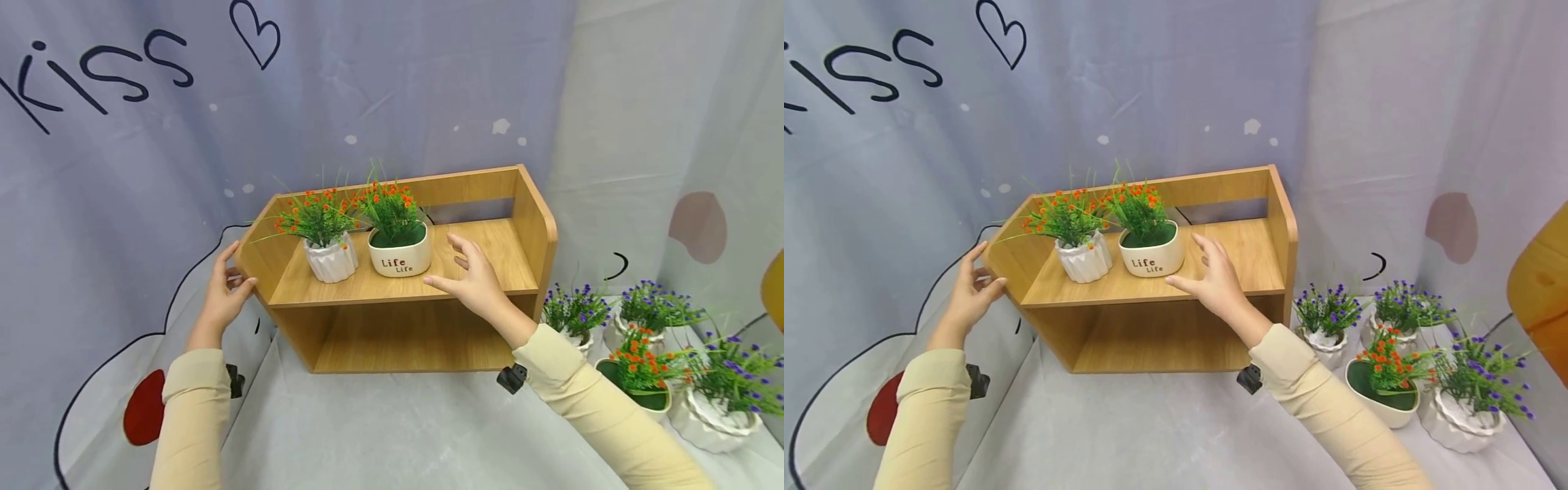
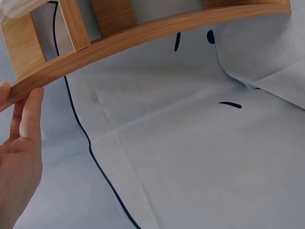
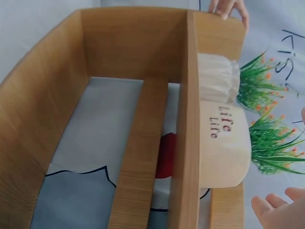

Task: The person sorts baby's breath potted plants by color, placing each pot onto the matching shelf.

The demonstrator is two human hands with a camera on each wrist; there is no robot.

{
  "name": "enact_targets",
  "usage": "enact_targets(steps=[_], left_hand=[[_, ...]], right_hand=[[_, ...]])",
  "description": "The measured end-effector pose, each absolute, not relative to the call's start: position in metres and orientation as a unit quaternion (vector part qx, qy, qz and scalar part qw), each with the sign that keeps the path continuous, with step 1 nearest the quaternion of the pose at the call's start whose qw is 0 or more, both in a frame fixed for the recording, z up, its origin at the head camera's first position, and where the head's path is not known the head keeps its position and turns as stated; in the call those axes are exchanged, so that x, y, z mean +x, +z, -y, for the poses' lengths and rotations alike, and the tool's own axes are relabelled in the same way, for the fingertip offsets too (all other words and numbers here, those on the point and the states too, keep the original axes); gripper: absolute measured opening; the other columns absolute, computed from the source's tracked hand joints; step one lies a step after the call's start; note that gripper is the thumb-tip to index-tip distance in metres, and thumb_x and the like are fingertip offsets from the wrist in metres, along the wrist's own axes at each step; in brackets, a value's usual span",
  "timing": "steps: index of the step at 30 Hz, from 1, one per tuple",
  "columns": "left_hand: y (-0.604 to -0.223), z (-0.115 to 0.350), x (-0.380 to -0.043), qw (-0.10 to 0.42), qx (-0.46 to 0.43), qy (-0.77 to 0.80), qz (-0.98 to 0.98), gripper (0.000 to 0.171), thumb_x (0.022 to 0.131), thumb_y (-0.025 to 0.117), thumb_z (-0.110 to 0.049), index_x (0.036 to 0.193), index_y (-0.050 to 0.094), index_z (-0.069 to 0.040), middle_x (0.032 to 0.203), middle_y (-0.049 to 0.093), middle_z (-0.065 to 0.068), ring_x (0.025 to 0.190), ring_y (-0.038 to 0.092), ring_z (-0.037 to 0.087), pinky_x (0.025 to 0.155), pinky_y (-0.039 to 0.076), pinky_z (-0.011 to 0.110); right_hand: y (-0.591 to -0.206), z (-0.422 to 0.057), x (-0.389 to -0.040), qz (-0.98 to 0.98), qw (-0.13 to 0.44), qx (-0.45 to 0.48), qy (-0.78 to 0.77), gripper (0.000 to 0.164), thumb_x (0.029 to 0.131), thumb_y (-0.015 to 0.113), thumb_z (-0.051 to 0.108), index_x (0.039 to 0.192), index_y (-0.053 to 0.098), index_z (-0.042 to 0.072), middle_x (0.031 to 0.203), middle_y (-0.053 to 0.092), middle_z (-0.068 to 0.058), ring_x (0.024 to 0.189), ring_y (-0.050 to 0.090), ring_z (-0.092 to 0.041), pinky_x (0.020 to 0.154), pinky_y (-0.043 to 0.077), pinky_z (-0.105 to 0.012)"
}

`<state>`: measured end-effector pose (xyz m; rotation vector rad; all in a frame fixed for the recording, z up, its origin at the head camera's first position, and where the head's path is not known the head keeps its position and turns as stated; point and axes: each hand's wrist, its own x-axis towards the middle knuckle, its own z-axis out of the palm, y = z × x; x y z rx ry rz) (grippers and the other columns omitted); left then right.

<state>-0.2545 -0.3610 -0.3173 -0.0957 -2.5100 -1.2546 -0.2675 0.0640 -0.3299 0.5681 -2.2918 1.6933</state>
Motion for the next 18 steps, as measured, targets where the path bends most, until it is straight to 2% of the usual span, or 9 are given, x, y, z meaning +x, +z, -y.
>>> enact_targets(steps=[6,12,16,18], left_hand=[[-0.316,0.363,-0.253,0.163,-0.033,-0.436,0.885,0.072,0.097,0.051,-0.007,0.154,0.011,-0.024,0.125,0.040,0.029,0.096,0.048,0.008,0.069,0.047,0.006],[-0.317,0.364,-0.253,0.163,-0.035,-0.433,0.886,0.072,0.097,0.051,-0.005,0.154,0.010,-0.023,0.124,0.041,0.030,0.093,0.048,0.003,0.069,0.047,0.006],[-0.318,0.363,-0.254,0.166,-0.036,-0.432,0.886,0.072,0.097,0.051,-0.004,0.154,0.011,-0.023,0.123,0.041,0.030,0.094,0.049,0.005,0.069,0.047,0.005],[-0.318,0.363,-0.254,0.166,-0.035,-0.432,0.886,0.072,0.097,0.051,-0.004,0.154,0.011,-0.023,0.124,0.041,0.030,0.094,0.048,0.004,0.069,0.047,0.005]], right_hand=[[-0.330,-0.071,-0.249,0.781,0.127,0.198,0.579,0.082,0.074,0.081,0.010,0.141,0.036,-0.005,0.145,0.038,-0.021,0.134,0.037,-0.034,0.111,0.036,-0.042],[-0.337,-0.082,-0.235,0.778,0.122,0.196,0.585,0.079,0.076,0.080,0.006,0.142,0.037,-0.003,0.145,0.039,-0.021,0.133,0.038,-0.037,0.110,0.037,-0.044],[-0.345,-0.092,-0.223,0.765,0.110,0.178,0.609,0.079,0.077,0.078,0.006,0.143,0.035,0.000,0.144,0.040,-0.020,0.131,0.041,-0.038,0.108,0.039,-0.043],[-0.350,-0.098,-0.215,0.759,0.106,0.167,0.621,0.079,0.078,0.077,0.006,0.144,0.034,0.001,0.143,0.041,-0.019,0.128,0.044,-0.037,0.107,0.041,-0.032]])
